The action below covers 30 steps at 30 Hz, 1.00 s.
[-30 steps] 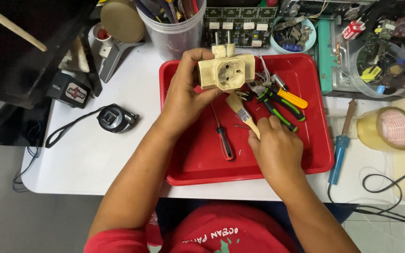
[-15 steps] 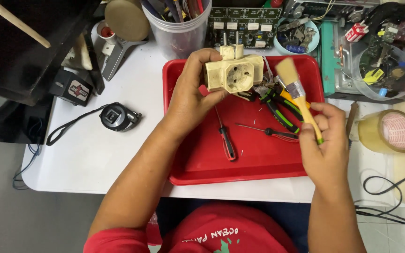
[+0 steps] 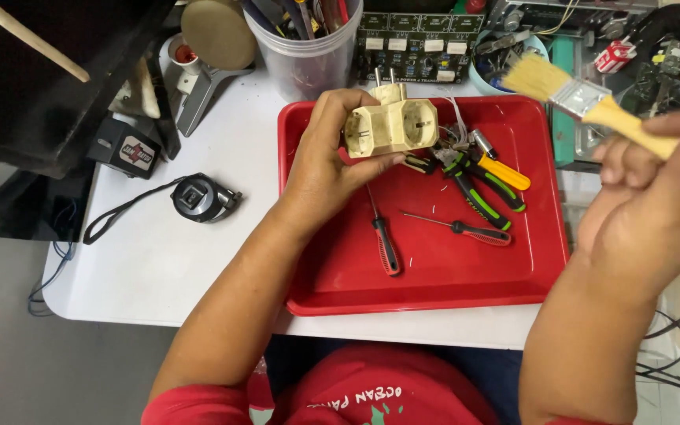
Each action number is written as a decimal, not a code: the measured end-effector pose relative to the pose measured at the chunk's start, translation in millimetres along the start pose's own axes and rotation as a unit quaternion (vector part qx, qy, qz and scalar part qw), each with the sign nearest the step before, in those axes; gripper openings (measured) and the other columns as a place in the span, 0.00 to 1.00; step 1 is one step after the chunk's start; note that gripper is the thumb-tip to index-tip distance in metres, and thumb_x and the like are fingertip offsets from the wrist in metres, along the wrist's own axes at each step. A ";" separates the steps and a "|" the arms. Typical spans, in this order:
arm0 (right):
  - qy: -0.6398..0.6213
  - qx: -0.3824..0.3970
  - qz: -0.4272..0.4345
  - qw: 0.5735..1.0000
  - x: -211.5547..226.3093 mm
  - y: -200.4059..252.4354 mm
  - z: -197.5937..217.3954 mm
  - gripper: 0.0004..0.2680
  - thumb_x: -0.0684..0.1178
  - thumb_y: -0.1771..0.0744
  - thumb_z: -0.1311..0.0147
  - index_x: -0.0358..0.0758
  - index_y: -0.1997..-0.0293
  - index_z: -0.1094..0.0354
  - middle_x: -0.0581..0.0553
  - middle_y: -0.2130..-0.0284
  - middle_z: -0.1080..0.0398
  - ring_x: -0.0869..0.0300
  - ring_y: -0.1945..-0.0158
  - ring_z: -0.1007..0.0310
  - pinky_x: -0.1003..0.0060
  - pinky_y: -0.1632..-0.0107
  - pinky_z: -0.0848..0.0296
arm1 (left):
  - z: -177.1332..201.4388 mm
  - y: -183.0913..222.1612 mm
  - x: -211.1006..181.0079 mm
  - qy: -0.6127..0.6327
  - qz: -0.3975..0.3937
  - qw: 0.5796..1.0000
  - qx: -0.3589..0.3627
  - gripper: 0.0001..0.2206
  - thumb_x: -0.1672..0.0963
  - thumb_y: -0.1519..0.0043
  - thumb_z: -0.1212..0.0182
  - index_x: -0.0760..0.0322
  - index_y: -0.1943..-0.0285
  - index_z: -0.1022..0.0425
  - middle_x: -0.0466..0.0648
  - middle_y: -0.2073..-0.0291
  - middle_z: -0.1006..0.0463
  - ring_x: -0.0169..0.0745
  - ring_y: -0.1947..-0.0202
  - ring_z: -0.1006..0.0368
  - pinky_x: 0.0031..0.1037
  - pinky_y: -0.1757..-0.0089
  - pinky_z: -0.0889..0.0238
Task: Disassembling and cleaning an electrical socket using a brush and screwdriver on a repair bench.
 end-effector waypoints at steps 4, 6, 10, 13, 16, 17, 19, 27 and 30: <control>-0.014 -0.001 -0.012 1.000 13.5 -19.9 -34.0 0.20 0.67 0.28 0.52 0.38 0.43 0.35 0.49 0.77 0.49 0.60 0.71 0.43 0.62 0.51 0.28 | 1.1 -1.4 -1.3 -0.003 0.023 1.000 -0.007 0.22 0.54 0.41 0.25 0.57 0.43 0.34 0.47 0.48 0.31 0.40 0.48 0.34 0.26 0.48 0.38; -0.061 -0.017 -0.043 0.997 17.2 -19.1 -48.0 0.21 0.70 0.30 0.47 0.38 0.54 0.38 0.45 0.80 0.49 0.59 0.73 0.42 0.62 0.56 0.26 | -0.4 -1.2 4.1 -0.002 0.034 0.999 -0.019 0.24 0.55 0.42 0.24 0.58 0.42 0.34 0.47 0.48 0.32 0.39 0.49 0.33 0.26 0.50 0.36; -0.071 0.032 -0.025 0.997 -10.0 -14.2 -40.0 0.16 0.64 0.26 0.52 0.39 0.53 0.41 0.45 0.78 0.47 0.60 0.73 0.42 0.63 0.60 0.31 | -0.3 -1.1 5.4 0.008 0.065 0.998 -0.021 0.24 0.56 0.43 0.23 0.56 0.42 0.33 0.45 0.50 0.33 0.36 0.53 0.34 0.23 0.54 0.36; -0.099 0.032 -0.058 0.993 -28.3 -17.2 -29.4 0.08 0.52 0.25 0.47 0.41 0.54 0.41 0.47 0.78 0.45 0.62 0.73 0.41 0.63 0.59 0.27 | -2.7 -2.1 10.1 0.027 0.065 0.997 -0.018 0.24 0.58 0.42 0.24 0.56 0.41 0.35 0.45 0.48 0.32 0.36 0.52 0.33 0.24 0.52 0.34; -0.098 0.007 -0.055 0.994 -31.8 -20.1 -27.9 0.06 0.49 0.24 0.49 0.41 0.53 0.41 0.46 0.72 0.42 0.62 0.71 0.39 0.63 0.59 0.28 | -2.9 -3.3 9.8 0.127 0.078 0.989 -0.018 0.23 0.62 0.41 0.27 0.57 0.44 0.38 0.42 0.56 0.31 0.28 0.60 0.35 0.20 0.57 0.34; -0.102 -0.002 -0.052 0.993 -32.8 -20.8 -28.2 0.07 0.51 0.25 0.49 0.41 0.53 0.41 0.46 0.71 0.40 0.62 0.72 0.39 0.63 0.60 0.28 | -2.2 -3.4 10.0 0.114 0.080 0.990 -0.025 0.23 0.61 0.41 0.27 0.57 0.44 0.38 0.42 0.54 0.30 0.29 0.58 0.34 0.20 0.56 0.34; -0.106 -0.012 -0.049 0.993 -35.9 -21.8 -28.8 0.08 0.53 0.25 0.49 0.41 0.54 0.40 0.46 0.69 0.38 0.61 0.72 0.38 0.64 0.62 0.27 | -1.6 -3.4 10.4 0.100 0.080 0.991 -0.031 0.23 0.61 0.41 0.27 0.57 0.44 0.38 0.43 0.53 0.29 0.29 0.56 0.33 0.21 0.55 0.33; -0.105 0.009 -0.070 0.992 -31.5 -18.3 -38.3 0.12 0.58 0.27 0.51 0.38 0.54 0.35 0.43 0.74 0.36 0.60 0.73 0.33 0.67 0.65 0.28 | -3.3 -2.7 7.2 0.133 0.103 0.986 -0.002 0.23 0.62 0.41 0.27 0.58 0.43 0.38 0.43 0.56 0.28 0.28 0.59 0.32 0.19 0.55 0.30; -0.120 0.045 -0.046 0.991 -32.9 -13.3 -37.9 0.09 0.53 0.26 0.46 0.39 0.51 0.37 0.42 0.57 0.31 0.59 0.69 0.32 0.67 0.63 0.27 | -2.8 -2.7 2.4 0.136 0.111 0.984 0.012 0.23 0.63 0.41 0.28 0.58 0.44 0.39 0.43 0.59 0.28 0.28 0.61 0.30 0.19 0.57 0.31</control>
Point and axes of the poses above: each hand's wrist, its own y-axis away from the middle knuckle, its own z-axis out of the back of the hand, x = y × z, the point moved 1 cm from there along -y, towards the middle knuckle
